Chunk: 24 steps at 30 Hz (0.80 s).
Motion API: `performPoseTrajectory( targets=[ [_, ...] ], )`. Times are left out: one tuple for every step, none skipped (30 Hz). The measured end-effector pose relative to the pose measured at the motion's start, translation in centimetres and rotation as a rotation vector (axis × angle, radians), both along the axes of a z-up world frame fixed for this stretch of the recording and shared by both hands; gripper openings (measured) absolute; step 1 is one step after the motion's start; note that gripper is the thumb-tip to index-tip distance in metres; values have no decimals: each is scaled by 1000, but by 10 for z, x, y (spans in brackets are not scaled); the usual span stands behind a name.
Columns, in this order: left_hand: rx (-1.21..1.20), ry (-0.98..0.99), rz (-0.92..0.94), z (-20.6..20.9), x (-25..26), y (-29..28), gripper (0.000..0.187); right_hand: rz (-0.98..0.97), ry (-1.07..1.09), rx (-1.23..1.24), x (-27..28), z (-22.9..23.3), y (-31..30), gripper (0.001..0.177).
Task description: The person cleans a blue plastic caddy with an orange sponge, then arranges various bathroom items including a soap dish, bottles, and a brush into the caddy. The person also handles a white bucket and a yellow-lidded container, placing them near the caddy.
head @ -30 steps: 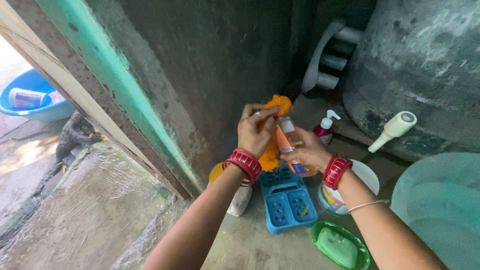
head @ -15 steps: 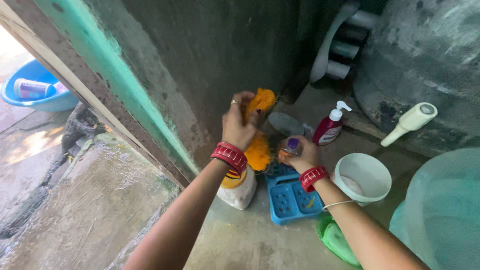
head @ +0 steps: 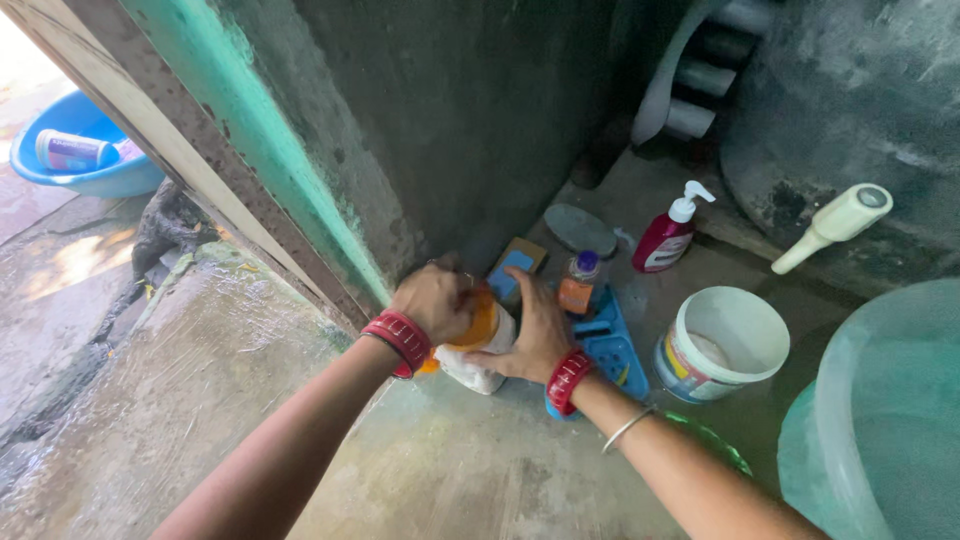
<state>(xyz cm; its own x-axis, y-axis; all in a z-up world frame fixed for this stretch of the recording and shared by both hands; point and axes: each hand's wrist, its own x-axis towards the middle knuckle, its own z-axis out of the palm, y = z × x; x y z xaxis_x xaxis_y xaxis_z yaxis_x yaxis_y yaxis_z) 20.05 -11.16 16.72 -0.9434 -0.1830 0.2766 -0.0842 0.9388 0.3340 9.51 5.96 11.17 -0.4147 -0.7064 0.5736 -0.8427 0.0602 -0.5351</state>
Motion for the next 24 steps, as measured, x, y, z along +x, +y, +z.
performPoseTrajectory(
  targets=[
    [13,-40,41,-1,7,4,38,-25,-119,39,12,-7,-8,123],
    [25,-81,85,-4,12,9,37,-48,-237,80,21,-13,-14,129],
    [-8,3,39,-7,14,12,35,-74,-304,85,29,-19,-19,125],
    [-43,92,-3,-11,14,12,35,-97,-366,90,35,-24,-25,121],
    [-79,180,-45,-17,13,12,36,-119,-427,95,38,-27,-30,117],
    [-55,161,-19,-26,12,11,29,-141,-403,124,36,-30,-33,110],
    [-31,141,6,-35,8,11,22,-162,-377,152,29,-31,-35,103],
    [-9,118,30,-44,5,9,16,-183,-356,178,23,-32,-37,96],
    [-3,169,88,-52,-1,6,14,-186,-312,193,18,-33,-39,96],
    [7,222,142,-58,-12,4,13,-193,-266,211,11,-33,-38,97],
    [16,276,196,-62,-18,2,12,-200,-220,228,5,-35,-36,98],
    [23,275,115,-66,-22,3,15,-156,-244,184,0,-38,-33,97],
    [30,275,34,-68,-24,4,19,-113,-269,139,-4,-41,-31,96],
    [39,274,-48,-70,-24,6,23,-72,-294,95,-7,-45,-29,95],
    [90,276,-142,-70,-21,6,23,-50,-298,99,-9,-49,-29,98],
    [138,278,-239,-68,-15,3,22,-30,-302,100,-11,-52,-31,100],
    [186,280,-335,-66,-10,-1,22,-9,-305,100,-13,-54,-31,102],
    [195,215,-362,-62,-6,-8,24,-20,-306,124,-12,-55,-32,104],
    [203,151,-389,-58,-3,-17,26,-32,-307,148,-10,-56,-33,107],
    [208,89,-415,-56,-3,-22,29,-42,-305,170,-9,-54,-34,109],
    [178,125,-393,-57,-7,-20,26,-73,-315,216,-8,-50,-34,110],
    [148,159,-368,-60,-10,-17,23,-102,-329,261,-6,-47,-33,110],
    [118,193,-343,-62,-15,-15,20,-131,-342,307,-4,-43,-33,111],
    [66,162,-260,-65,-24,-12,18,-120,-353,283,-3,-39,-32,110]
  ],
)
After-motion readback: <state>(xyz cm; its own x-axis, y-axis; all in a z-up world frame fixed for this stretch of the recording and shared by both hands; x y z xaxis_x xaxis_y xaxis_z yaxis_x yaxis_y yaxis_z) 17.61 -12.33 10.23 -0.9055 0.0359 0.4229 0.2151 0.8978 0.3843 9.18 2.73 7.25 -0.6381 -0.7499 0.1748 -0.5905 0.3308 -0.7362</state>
